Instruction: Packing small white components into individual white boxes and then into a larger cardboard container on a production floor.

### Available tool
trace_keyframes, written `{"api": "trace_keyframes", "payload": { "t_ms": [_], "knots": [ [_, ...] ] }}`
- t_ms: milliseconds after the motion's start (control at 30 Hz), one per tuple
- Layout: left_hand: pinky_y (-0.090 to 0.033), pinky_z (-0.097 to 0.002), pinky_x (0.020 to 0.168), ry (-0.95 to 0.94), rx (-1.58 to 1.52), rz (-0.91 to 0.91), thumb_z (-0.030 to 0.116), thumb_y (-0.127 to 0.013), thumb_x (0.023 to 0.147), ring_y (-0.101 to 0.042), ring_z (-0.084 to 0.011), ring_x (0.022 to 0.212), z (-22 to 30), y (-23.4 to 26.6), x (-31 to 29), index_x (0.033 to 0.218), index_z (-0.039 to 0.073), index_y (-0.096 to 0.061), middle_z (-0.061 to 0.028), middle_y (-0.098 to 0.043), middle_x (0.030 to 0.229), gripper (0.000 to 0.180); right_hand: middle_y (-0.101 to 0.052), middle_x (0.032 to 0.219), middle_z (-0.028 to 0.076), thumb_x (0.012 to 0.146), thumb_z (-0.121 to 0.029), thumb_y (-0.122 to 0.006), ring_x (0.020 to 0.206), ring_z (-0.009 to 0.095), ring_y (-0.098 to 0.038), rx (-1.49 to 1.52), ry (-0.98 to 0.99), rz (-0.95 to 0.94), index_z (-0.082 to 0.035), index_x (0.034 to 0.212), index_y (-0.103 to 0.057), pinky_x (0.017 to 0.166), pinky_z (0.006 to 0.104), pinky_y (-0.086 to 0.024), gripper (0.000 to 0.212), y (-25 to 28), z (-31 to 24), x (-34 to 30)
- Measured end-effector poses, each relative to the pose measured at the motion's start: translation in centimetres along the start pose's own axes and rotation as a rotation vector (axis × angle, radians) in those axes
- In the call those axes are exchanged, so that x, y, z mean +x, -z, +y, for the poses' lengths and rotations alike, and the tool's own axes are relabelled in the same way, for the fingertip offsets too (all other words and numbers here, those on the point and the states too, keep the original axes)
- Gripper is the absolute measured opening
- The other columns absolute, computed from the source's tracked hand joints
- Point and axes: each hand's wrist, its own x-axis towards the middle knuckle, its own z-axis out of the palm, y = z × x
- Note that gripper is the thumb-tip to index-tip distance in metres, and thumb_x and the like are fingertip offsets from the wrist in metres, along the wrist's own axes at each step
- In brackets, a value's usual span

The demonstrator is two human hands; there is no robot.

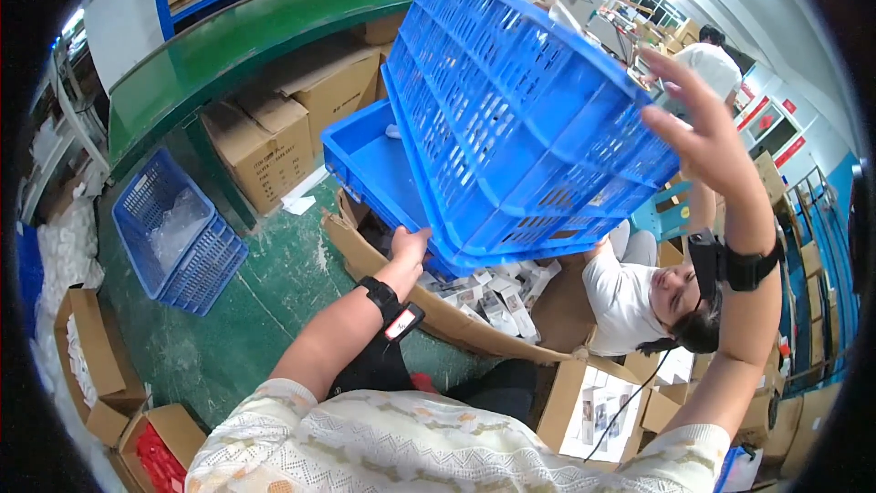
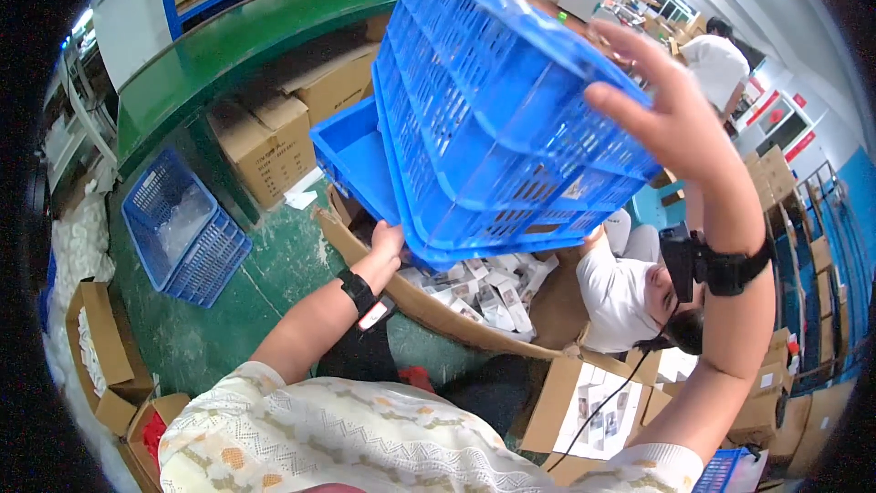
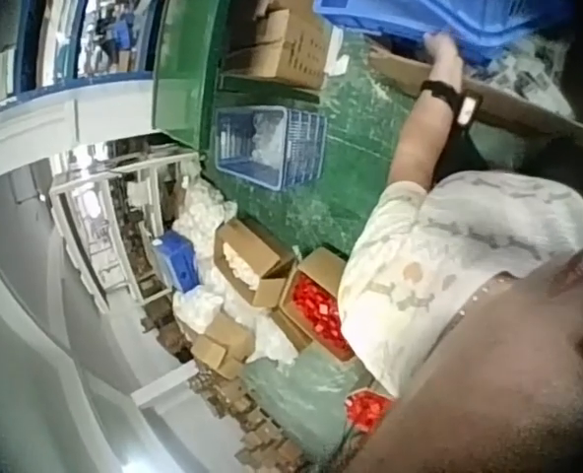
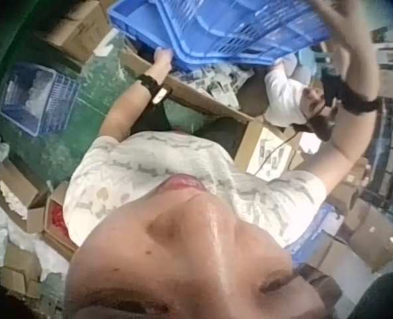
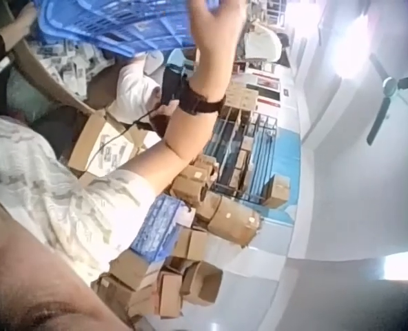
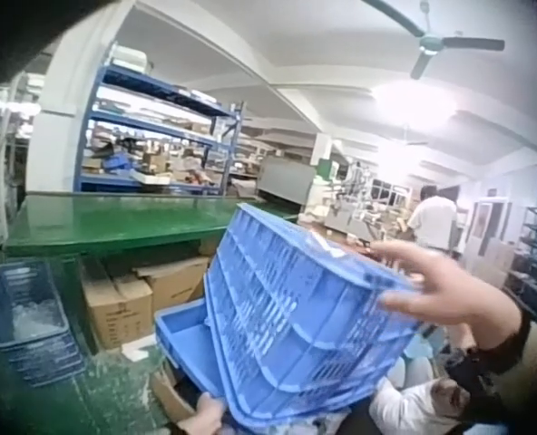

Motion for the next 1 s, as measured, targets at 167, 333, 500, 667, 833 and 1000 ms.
{"api": "trace_keyframes", "payload": {
  "t_ms": [167,333,500,667,833,1000],
  "knots": [
    [-0.050,-0.0345,0.051,-0.001,-0.004,0.050,0.011,-0.063,0.075,-0.062,-0.0224,0.069,0.6,-0.1,-1.0,0.094,0.002,-0.055,-0.0114,-0.062,0.086,0.023,-0.057,0.117,0.013,0.082,-0.023,-0.064,0.109,0.021,-0.053,0.243,-0.046,0.211,0.000,0.113,-0.057,0.095,0.0336,-0.039,0.040,-1.6,-3.1,-6.9],
    [-0.051,-0.0365,0.055,-0.006,0.058,0.044,0.011,-0.063,0.074,-0.062,-0.0235,0.077,0.5,0.1,-0.3,0.097,0.002,-0.053,-0.0117,-0.061,0.090,0.027,-0.062,0.103,0.010,0.082,-0.014,-0.063,0.097,0.016,-0.057,0.727,-0.198,0.082,0.000,0.106,-0.060,0.085,0.0297,-0.044,0.028,-12.8,-3.2,-16.6],
    [-0.052,-0.0382,0.059,-0.017,0.092,0.040,0.013,-0.063,0.073,-0.062,-0.0245,0.080,0.8,0.7,-0.2,0.099,0.001,-0.052,-0.0120,-0.061,0.093,0.031,-0.064,0.100,0.006,0.087,-0.009,-0.058,0.090,0.011,-0.058,0.946,-0.747,0.132,0.000,0.106,-0.060,0.079,0.0247,-0.046,0.021,-21.0,-1.6,-24.4],
    [-0.051,-0.0383,0.058,-0.044,0.071,0.041,0.014,-0.064,0.073,-0.061,-0.0249,0.080,0.8,0.7,-0.7,0.100,0.001,-0.052,-0.0127,-0.060,0.096,0.033,-0.065,0.097,0.008,0.085,-0.013,-0.061,0.089,0.012,-0.059,0.638,-0.820,0.070,-0.001,0.106,-0.060,0.075,0.0257,-0.048,0.024,-23.5,0.7,-30.4],
    [-0.049,-0.0373,0.054,-0.049,0.159,0.088,0.015,-0.064,0.072,-0.059,-0.0250,0.078,1.0,0.3,-0.4,0.100,0.000,-0.052,-0.0129,-0.059,0.094,0.034,-0.064,0.099,0.015,0.080,-0.020,-0.064,0.094,0.027,-0.060,0.334,-0.834,0.147,-0.002,0.101,-0.063,0.085,0.0345,-0.046,0.028,-27.5,4.7,-34.1],
    [-0.046,-0.0379,0.052,-0.089,0.229,0.120,0.015,-0.064,0.072,-0.057,-0.0253,0.075,1.2,0.1,-0.2,0.100,-0.001,-0.051,-0.0126,-0.059,0.093,0.035,-0.062,0.101,0.016,0.078,-0.024,-0.066,0.099,0.032,-0.057,0.101,-0.788,0.081,-0.002,0.100,-0.062,0.087,0.0394,-0.045,0.032,-31.8,7.7,-36.6]
  ]
}}
